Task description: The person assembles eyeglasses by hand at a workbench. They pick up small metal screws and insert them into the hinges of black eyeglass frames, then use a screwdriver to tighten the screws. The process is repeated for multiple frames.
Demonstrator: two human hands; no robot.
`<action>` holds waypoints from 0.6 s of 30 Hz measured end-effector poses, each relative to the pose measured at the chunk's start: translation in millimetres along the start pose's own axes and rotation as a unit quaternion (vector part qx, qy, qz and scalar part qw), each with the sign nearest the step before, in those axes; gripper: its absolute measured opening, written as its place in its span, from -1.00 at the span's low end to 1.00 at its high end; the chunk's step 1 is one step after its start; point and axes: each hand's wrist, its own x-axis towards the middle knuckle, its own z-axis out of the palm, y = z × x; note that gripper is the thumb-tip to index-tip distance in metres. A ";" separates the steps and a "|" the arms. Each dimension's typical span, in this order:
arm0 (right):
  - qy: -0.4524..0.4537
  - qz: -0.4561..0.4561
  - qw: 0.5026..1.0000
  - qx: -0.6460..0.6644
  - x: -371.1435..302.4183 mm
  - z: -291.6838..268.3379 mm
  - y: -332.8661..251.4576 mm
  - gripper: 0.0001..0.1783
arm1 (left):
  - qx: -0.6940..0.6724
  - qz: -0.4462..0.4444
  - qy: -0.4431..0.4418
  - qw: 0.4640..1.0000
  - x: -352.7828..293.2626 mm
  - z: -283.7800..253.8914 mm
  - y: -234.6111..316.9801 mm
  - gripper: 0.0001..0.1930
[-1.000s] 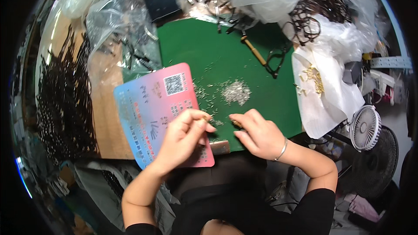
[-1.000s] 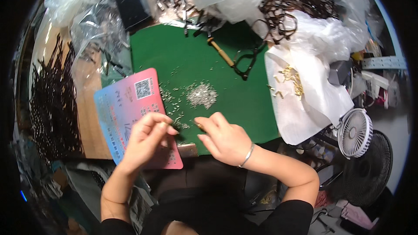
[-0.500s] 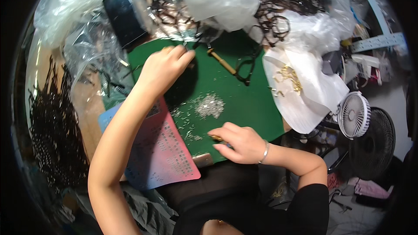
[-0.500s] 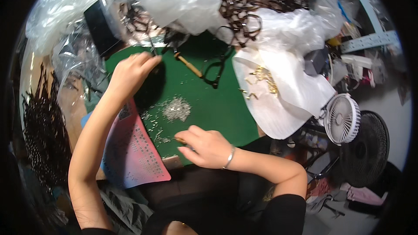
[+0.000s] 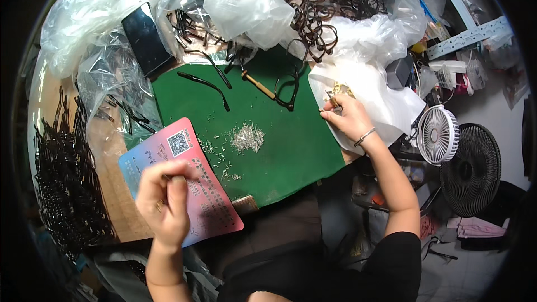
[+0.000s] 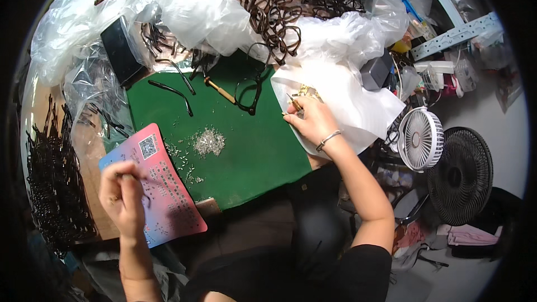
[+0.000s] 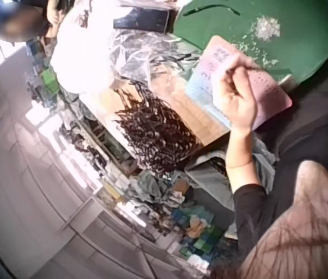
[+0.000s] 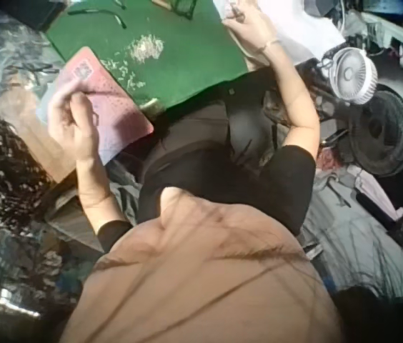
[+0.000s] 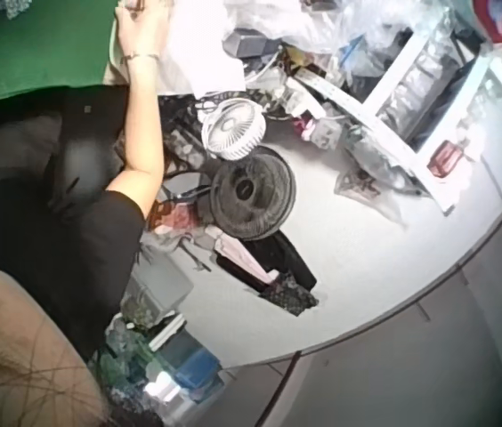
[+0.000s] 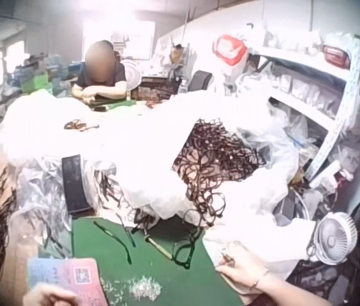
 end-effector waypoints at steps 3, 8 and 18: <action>0.000 0.014 1.000 0.015 0.7 2.9 -12.1 -0.77 | -0.052 -0.122 0.017 0.991 -34.6 8.1 -0.4 -0.78; 0.022 -0.052 0.997 0.055 -27.9 -10.3 -31.6 -0.80 | -0.062 -0.249 -0.059 0.965 -63.1 20.2 12.0 -0.78; -0.303 -0.251 0.863 0.316 -74.1 21.3 -118.2 -0.86 | -0.169 -0.399 -0.185 0.882 -88.9 39.6 23.3 -0.78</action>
